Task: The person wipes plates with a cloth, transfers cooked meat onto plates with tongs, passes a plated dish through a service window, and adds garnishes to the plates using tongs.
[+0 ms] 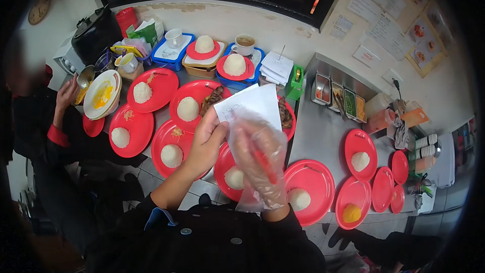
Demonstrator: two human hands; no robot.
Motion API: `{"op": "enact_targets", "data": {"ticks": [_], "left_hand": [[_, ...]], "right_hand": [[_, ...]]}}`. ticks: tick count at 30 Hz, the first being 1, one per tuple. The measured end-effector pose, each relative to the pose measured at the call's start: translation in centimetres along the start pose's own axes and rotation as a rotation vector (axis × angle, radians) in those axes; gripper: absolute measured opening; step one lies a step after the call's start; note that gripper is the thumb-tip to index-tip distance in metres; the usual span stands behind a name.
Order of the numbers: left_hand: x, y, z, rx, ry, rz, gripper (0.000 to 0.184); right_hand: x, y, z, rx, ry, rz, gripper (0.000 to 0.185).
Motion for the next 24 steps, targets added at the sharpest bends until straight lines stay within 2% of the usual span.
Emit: {"op": "enact_targets", "data": {"ticks": [2, 5, 7, 8, 9, 11, 12, 14, 15, 16, 18, 21, 22, 24], "left_hand": [[0.3, -0.1, 0.3, 0.018, -0.017, 0.01, 0.041], [1.0, -0.6, 0.9, 0.054, 0.034, 0.062, 0.048], [-0.1, -0.2, 1.8, -0.051, -0.055, 0.018, 0.057], [1.4, 0.1, 2.9, -0.001, 0.034, 0.005, 0.067], [2.6, 0.9, 4.2, -0.021, 0.032, -0.006, 0.058], [6.6, 3.1, 8.1, 0.061, 0.053, 0.455, 0.038], [8.0, 3.2, 10.6, 0.069, 0.046, 0.455, 0.038], [7.7, 2.7, 15.7, 0.026, -0.112, 0.476, 0.017], [5.9, 1.7, 18.4, 0.009, -0.291, 0.689, 0.016], [5.3, 0.9, 21.1, -0.003, -0.279, 0.683, 0.021], [4.5, -0.3, 27.1, 0.006, -0.43, 0.711, 0.027], [4.9, -1.4, 33.7, 0.012, -0.348, 0.672, 0.034], [5.8, -1.7, 35.2, 0.032, -0.331, 0.65, 0.037], [8.5, -1.3, 36.8, 0.069, -0.251, 0.587, 0.044]], "right_hand": [[1.0, -0.5, 0.2, 0.067, 0.13, -0.07, 0.014], [-1.0, 2.7, 0.4, -0.029, 0.065, -0.205, 0.012], [-2.7, 6.5, -0.2, -0.219, -0.028, -0.171, 0.009], [-2.4, 7.5, -0.4, -0.243, -0.063, -0.157, 0.006], [-2.7, 8.5, -0.7, -0.256, -0.059, -0.163, 0.006], [-3.5, 10.6, -1.6, -0.301, -0.048, -0.111, 0.006], [-4.3, 11.6, -2.4, -0.338, -0.105, -0.074, 0.007], [-5.0, 14.0, -3.2, -0.293, -0.132, -0.162, 0.008], [-5.6, 14.7, -3.4, -0.242, -0.168, -0.247, 0.009], [-5.5, 15.3, -3.5, -0.249, -0.167, -0.246, 0.009], [-6.6, 17.5, -4.2, -0.328, -0.329, -0.334, 0.008], [-8.3, 20.8, -5.2, -0.38, -0.348, -0.372, 0.006], [-8.9, 21.5, -5.5, -0.439, -0.436, -0.278, 0.007], [-9.8, 23.1, -4.6, -0.368, -0.376, -0.281, 0.009]]}}
Point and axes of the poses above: each hand's wrist, its own z-axis towards the middle knuckle, its own y-axis out of the back of the hand, x = y × z, the point moved 10 cm from there along z, towards the middle knuckle, and after that the axes turned 4 degrees about x, right-handed, at the moved point
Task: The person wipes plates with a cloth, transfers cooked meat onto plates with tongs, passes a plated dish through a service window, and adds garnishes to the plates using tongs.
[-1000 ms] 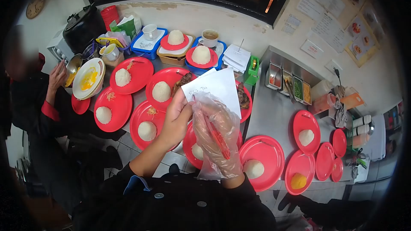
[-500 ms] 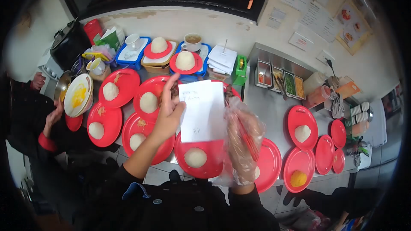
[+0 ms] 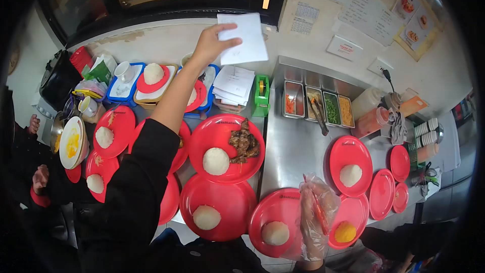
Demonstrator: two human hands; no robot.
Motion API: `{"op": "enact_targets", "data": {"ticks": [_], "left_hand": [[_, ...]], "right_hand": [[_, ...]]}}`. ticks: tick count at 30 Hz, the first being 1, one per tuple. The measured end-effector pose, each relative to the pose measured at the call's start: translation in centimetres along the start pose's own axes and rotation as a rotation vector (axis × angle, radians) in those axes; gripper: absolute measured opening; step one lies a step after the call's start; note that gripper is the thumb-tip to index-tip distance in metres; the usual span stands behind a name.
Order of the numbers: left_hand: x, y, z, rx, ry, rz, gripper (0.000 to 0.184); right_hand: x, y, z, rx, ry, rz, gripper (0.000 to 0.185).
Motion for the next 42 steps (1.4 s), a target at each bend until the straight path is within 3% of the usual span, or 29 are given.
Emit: {"op": "enact_targets", "data": {"ticks": [2, 4, 6, 8, 10, 12, 14, 15, 19, 20, 22, 24, 25, 26, 29, 31, 33, 36, 39, 41, 42], "left_hand": [[8.3, -2.0, -1.2, 0.128, 0.07, 0.403, 0.046], [16.3, -4.1, -4.3, 0.325, 0.24, 0.383, 0.047], [15.9, -4.8, -4.7, 0.304, 0.258, 0.339, 0.047], [16.5, -5.6, -4.9, 0.363, 0.252, 0.373, 0.058], [15.8, -5.9, -5.4, 0.36, 0.264, 0.475, 0.066], [13.5, -5.8, -5.9, 0.352, 0.275, 0.592, 0.084], [11.1, -4.5, -6.8, 0.244, 0.214, 0.6, 0.082], [9.4, -3.3, -7.4, 0.136, 0.153, 0.605, 0.08], [1.7, -0.5, -15.5, 0.102, 0.116, 0.327, 0.061], [0.2, 0.1, -18.0, 0.11, 0.187, 0.303, 0.057], [-1.4, 1.1, -23.3, 0.105, 0.317, 0.255, 0.052], [-3.1, 1.8, -27.9, 0.07, 0.417, 0.235, 0.048], [-4.3, 2.0, -29.9, 0.048, 0.456, 0.235, 0.046], [-5.6, 2.0, -31.7, 0.049, 0.46, 0.24, 0.046], [-8.1, 1.2, -37.2, 0.027, 0.555, 0.181, 0.043], [-9.1, -1.4, -40.9, 0.123, 0.651, 0.032, 0.036], [-11.5, -5.0, -43.1, 0.251, 0.684, -0.006, 0.033], [-14.6, -12.8, -46.4, 0.481, 0.697, -0.063, 0.027], [-16.5, -21.0, -50.8, 0.641, 0.671, -0.122, 0.027], [-18.1, -26.5, -53.3, 0.716, 0.657, -0.228, 0.031], [-18.2, -29.2, -55.0, 0.754, 0.65, -0.211, 0.032]], "right_hand": [[-0.4, -0.1, 1.3, 0.023, 0.021, -0.006, 0.013], [-0.9, -0.3, 2.9, 0.052, 0.065, -0.153, 0.012], [-0.4, -1.7, 5.5, 0.165, 0.173, -0.35, 0.009], [-1.5, -4.0, 8.6, 0.177, 0.055, -0.193, 0.009], [-5.6, -6.7, 13.3, 0.236, 0.094, -0.24, 0.012], [-6.5, -10.2, 17.6, 0.237, 0.193, 0.098, 0.013], [-11.9, -14.4, 22.6, 0.341, -0.06, 0.237, 0.013], [-12.4, -15.9, 24.5, 0.358, -0.071, 0.216, 0.012], [-19.4, -21.8, 31.2, 0.343, 0.017, 0.378, 0.012], [-20.1, -22.8, 32.4, 0.303, 0.098, -0.073, 0.015], [-19.7, -24.1, 33.3, 0.265, 0.181, -0.516, 0.019], [-19.9, -25.3, 32.8, 0.382, 0.087, -0.803, 0.023], [-20.0, -24.7, 32.0, 0.39, 0.086, -0.796, 0.023], [-17.6, -23.5, 30.6, 0.334, 0.363, -0.713, 0.023], [-14.3, -16.7, 27.7, 0.269, 0.203, -0.261, 0.037], [-9.3, -12.6, 22.7, 0.423, 0.33, -0.525, 0.032], [-6.8, -7.8, 17.9, 0.396, 0.594, -0.847, 0.037], [-6.2, 3.8, 11.4, 0.37, 0.434, -0.952, 0.033], [-7.5, 18.2, 4.1, 0.192, 0.152, -1.123, 0.032], [-8.2, 26.1, -1.5, 0.095, 0.261, -1.129, 0.031], [-10.4, 30.0, -4.0, 0.184, 0.055, -1.155, 0.027]]}}
Point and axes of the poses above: each hand's wrist, its own z-axis towards the middle knuckle, its own y-axis out of the back of the hand, x = y × z, the point moved 10 cm from there along z, towards the middle knuckle, and after that the axes turned 4 degrees about x, right-handed, at the moved point
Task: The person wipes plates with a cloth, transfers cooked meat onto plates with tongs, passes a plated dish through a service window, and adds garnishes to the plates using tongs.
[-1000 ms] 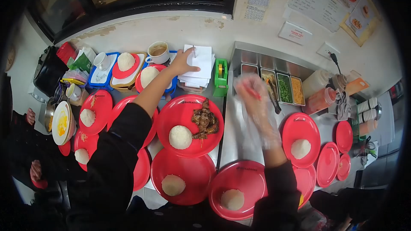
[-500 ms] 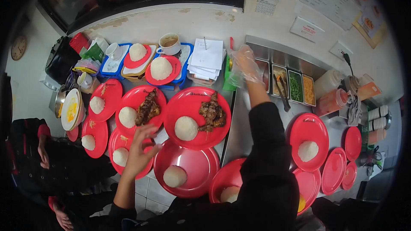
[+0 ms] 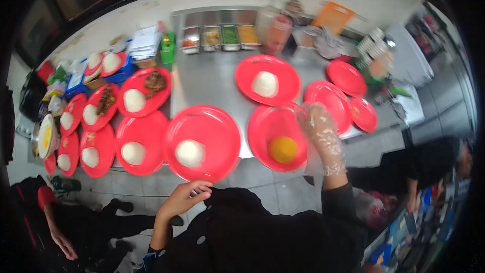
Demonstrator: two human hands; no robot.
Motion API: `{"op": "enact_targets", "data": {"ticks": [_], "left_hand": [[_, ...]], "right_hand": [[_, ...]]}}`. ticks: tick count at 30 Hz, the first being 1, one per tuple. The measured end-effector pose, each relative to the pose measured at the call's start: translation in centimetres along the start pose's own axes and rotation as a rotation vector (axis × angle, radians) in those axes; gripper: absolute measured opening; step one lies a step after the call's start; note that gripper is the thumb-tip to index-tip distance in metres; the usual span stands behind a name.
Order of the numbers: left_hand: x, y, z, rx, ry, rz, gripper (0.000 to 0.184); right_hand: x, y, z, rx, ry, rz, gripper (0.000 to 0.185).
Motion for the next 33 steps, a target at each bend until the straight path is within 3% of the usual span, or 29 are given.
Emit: {"op": "enact_targets", "data": {"ticks": [5, 8, 10, 13, 15, 19, 21, 23, 25, 26, 27, 28, 33], "left_hand": [[2.8, -11.0, 4.1, 0.082, 0.026, 0.142, 0.035], [5.4, -15.6, 6.7, 0.11, 0.043, 0.174, 0.033], [8.5, -18.9, 8.8, 0.174, 0.174, -0.102, 0.032], [10.0, -22.7, 12.7, 0.112, 0.218, -0.241, 0.029], [10.3, -25.7, 16.3, 0.123, 0.225, -0.276, 0.029], [8.6, -32.1, 26.4, 0.13, 0.216, -0.274, 0.029], [6.9, -32.2, 32.4, -0.14, 0.118, -0.488, 0.029], [5.9, -32.7, 37.9, -0.302, 0.116, -0.484, 0.032], [6.1, -31.3, 41.4, -0.611, -0.031, -0.516, 0.038], [10.1, -30.9, 44.0, -1.001, -0.369, 0.275, 0.037], [10.2, -30.6, 45.1, -0.909, -0.222, -0.149, 0.037], [9.3, -30.1, 46.0, -0.915, -0.142, -0.292, 0.036], [8.3, -29.8, 47.9, -1.002, -0.02, -0.564, 0.036]], "right_hand": [[-14.1, 1.0, -12.8, 0.258, -0.193, -0.152, 0.023], [-20.7, 3.3, -16.5, 0.083, -0.229, -0.017, 0.027], [-22.1, 4.7, -16.3, 0.132, -0.264, -0.012, 0.027], [-25.2, 4.6, -14.1, 0.193, -0.253, -0.053, 0.03], [-26.9, 6.0, -12.0, 0.009, -0.157, 0.045, 0.03], [-34.6, 4.9, -7.0, 0.013, -0.094, 0.062, 0.028], [-38.5, 4.5, -4.2, 0.013, -0.016, -0.089, 0.027], [-43.5, 4.0, -1.7, 0.055, -0.097, -0.048, 0.026], [-46.4, 3.6, 0.8, 0.08, -0.051, -0.048, 0.026], [-47.3, 3.3, 2.4, 0.106, -0.019, -0.049, 0.026], [-47.5, 3.4, 3.9, 0.111, 0.006, -0.042, 0.026], [-47.5, 3.2, 5.4, 0.169, 0.009, -0.018, 0.026], [-42.5, 1.6, 13.3, 0.209, 0.288, 0.041, 0.026]]}}
Point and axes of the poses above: each hand's wrist, its own z-axis towards the middle knuckle, its own y-axis out of the back of the hand, x = y × z, the point moved 10 cm from there along z, towards the middle knuckle, and after that the axes turned 4 degrees about x, right-handed, at the moved point
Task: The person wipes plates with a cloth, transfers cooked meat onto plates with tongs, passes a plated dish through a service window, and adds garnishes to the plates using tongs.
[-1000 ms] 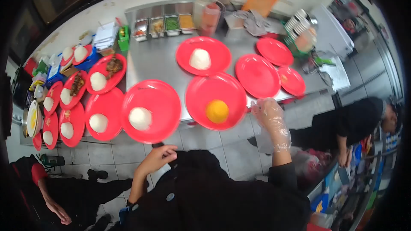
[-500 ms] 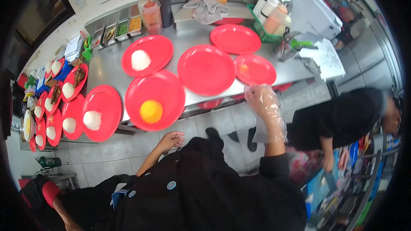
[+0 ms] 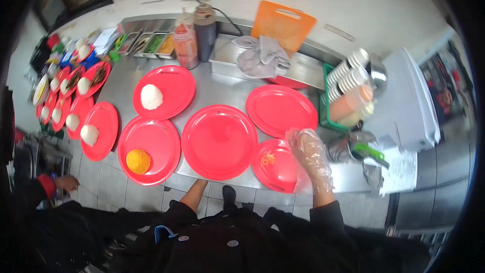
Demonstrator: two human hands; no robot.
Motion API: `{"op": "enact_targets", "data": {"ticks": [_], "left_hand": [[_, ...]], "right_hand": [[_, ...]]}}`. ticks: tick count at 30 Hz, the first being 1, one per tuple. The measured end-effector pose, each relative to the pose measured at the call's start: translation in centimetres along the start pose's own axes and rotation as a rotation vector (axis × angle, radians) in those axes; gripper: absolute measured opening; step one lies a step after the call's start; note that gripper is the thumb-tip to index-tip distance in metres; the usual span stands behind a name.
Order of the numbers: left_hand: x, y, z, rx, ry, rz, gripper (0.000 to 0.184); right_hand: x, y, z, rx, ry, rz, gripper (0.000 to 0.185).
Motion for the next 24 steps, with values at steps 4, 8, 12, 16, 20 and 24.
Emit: {"op": "enact_targets", "data": {"ticks": [4, 8, 12, 16, 20, 24], "left_hand": [[0.5, -0.1, -0.3, -0.023, 0.105, -0.188, 0.035], [1.0, 0.6, -2.5, -0.018, 0.211, -0.376, 0.035], [1.1, 2.0, -6.5, -0.065, 0.276, -0.521, 0.034], [-1.1, 5.3, -10.9, -0.22, 0.197, -0.621, 0.031], [-2.1, 15.3, -15.2, -0.604, -0.165, -0.537, 0.029], [-4.3, 24.3, -22.9, -1.008, -0.119, -0.175, 0.035]], "right_hand": [[1.4, -0.7, 11.0, -0.189, 0.206, 0.193, 0.038], [4.9, 0.0, 22.3, -0.438, 0.388, 0.19, 0.059], [5.9, -2.9, 29.0, -0.282, 0.272, -0.011, 0.075], [5.5, -4.4, 30.0, -0.334, 0.364, -0.003, 0.065], [7.1, -4.3, 28.4, -0.251, 0.483, 0.004, 0.052], [7.9, -3.7, 26.6, -0.209, 0.619, 0.577, 0.05]]}}
Point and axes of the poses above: each hand's wrist, its own z-axis towards the middle knuckle, its own y-axis out of the back of the hand, x = y × z, the point moved 10 cm from there along z, towards the middle knuckle, and after that the axes turned 4 degrees about x, right-handed, at the moved point
